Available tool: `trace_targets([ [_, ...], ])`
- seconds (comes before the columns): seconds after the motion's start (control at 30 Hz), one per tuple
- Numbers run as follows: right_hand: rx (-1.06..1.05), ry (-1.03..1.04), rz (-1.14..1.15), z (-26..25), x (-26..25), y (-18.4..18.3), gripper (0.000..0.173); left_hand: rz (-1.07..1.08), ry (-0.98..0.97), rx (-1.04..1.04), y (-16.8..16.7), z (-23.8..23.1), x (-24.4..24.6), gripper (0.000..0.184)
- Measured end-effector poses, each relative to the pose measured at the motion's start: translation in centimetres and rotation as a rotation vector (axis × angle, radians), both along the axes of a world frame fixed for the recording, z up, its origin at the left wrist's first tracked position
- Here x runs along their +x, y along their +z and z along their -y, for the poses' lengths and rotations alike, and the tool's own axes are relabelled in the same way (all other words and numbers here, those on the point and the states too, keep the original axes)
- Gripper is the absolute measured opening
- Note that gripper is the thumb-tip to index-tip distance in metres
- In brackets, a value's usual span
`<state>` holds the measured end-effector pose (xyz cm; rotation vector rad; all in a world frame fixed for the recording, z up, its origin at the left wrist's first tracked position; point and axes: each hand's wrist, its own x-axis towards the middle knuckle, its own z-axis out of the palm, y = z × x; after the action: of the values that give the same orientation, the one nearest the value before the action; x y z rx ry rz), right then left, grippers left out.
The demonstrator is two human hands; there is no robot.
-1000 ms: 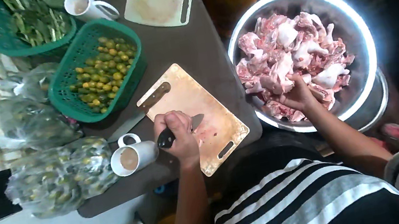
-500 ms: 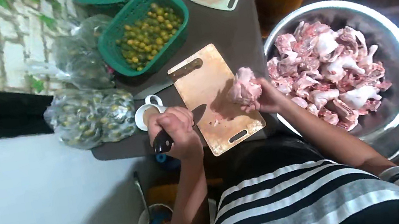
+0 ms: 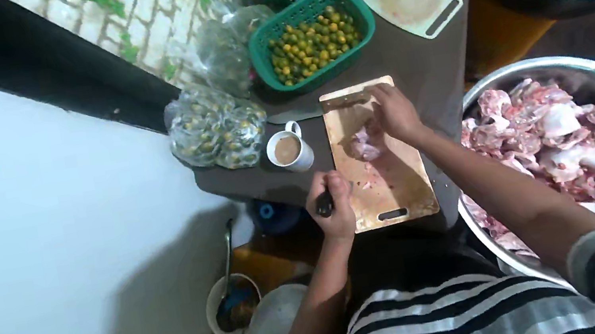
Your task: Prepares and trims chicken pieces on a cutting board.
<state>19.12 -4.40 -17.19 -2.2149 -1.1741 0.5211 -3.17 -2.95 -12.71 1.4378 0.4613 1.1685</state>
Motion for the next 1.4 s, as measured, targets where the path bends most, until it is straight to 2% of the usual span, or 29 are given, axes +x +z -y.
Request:
trace_targets([
  [0.1, -0.182, 0.155, 0.063, -6.3, 1.9, -3.2, 0.057, -0.021, 0.021, 0.038, -0.4, 0.4, 0.2, 0.035],
  [0.17, -0.331, 0.227, 0.105, -7.9, 2.2, -3.7, 0.051, -0.033, 0.024, 0.048, -0.1, 0.5, 0.1, 0.035],
  [0.27, -0.371, 0.346, 0.197, -8.2, 3.1, -2.9, 0.041, -0.012, 0.028, 0.036, 0.0, 0.4, 0.1, 0.034],
  [0.37, -0.276, 0.311, 0.158, -5.8, 4.0, 0.5, 0.036, 0.009, 0.005, 0.008, 0.1, 0.2, 0.2, 0.032],
  [0.47, -0.188, 0.186, 0.052, 0.7, 4.4, 3.7, 0.035, 0.027, -0.071, -0.007, 0.4, -0.2, 1.0, 0.027],
  [0.53, -0.094, 0.075, -0.035, 7.4, 4.2, 3.7, 0.033, 0.013, -0.12, -0.019, 0.9, -0.4, 1.7, 0.027],
  [0.63, 0.056, -0.156, -0.301, 18.8, 2.5, 2.9, 0.029, -0.003, -0.207, 0.002, 2.0, -1.1, 3.0, 0.026],
  [0.73, 0.134, -0.521, -0.476, 29.6, -0.4, 3.3, 0.034, -0.031, -0.284, 0.026, 2.4, -1.8, 4.1, 0.024],
  [0.9, 0.339, -1.21, -0.42, 42.6, -5.4, 4.9, 0.039, -0.122, -0.325, 0.02, 2.5, -2.4, 5.8, 0.029],
  [0.93, 0.392, -1.319, -0.404, 44.2, -6.1, 5.5, 0.04, -0.131, -0.33, 0.02, 2.5, -2.4, 6.1, 0.028],
  [1.0, 0.509, -1.47, -0.353, 46.7, -7.2, 6.3, 0.031, -0.156, -0.329, 0.013, 2.7, -2.4, 6.5, 0.027],
  [1.17, 0.77, -1.608, -0.286, 51.4, -9.2, 6.1, 0.005, -0.243, -0.34, 0.075, 3.5, -2.0, 6.7, 0.027],
  [1.27, 0.895, -1.615, -0.254, 52.3, -9.8, 5.6, 0.012, -0.263, -0.367, 0.157, 3.7, -1.9, 6.3, 0.025],
  [1.33, 0.959, -1.612, -0.26, 52.3, -9.9, 5.3, 0.009, -0.257, -0.367, 0.14, 3.8, -1.6, 6.0, 0.025],
  [1.4, 1.111, -1.624, -0.292, 51.8, -9.4, 5.4, 0.015, -0.191, -0.346, 0.107, 3.6, -1.6, 5.6, 0.025],
])
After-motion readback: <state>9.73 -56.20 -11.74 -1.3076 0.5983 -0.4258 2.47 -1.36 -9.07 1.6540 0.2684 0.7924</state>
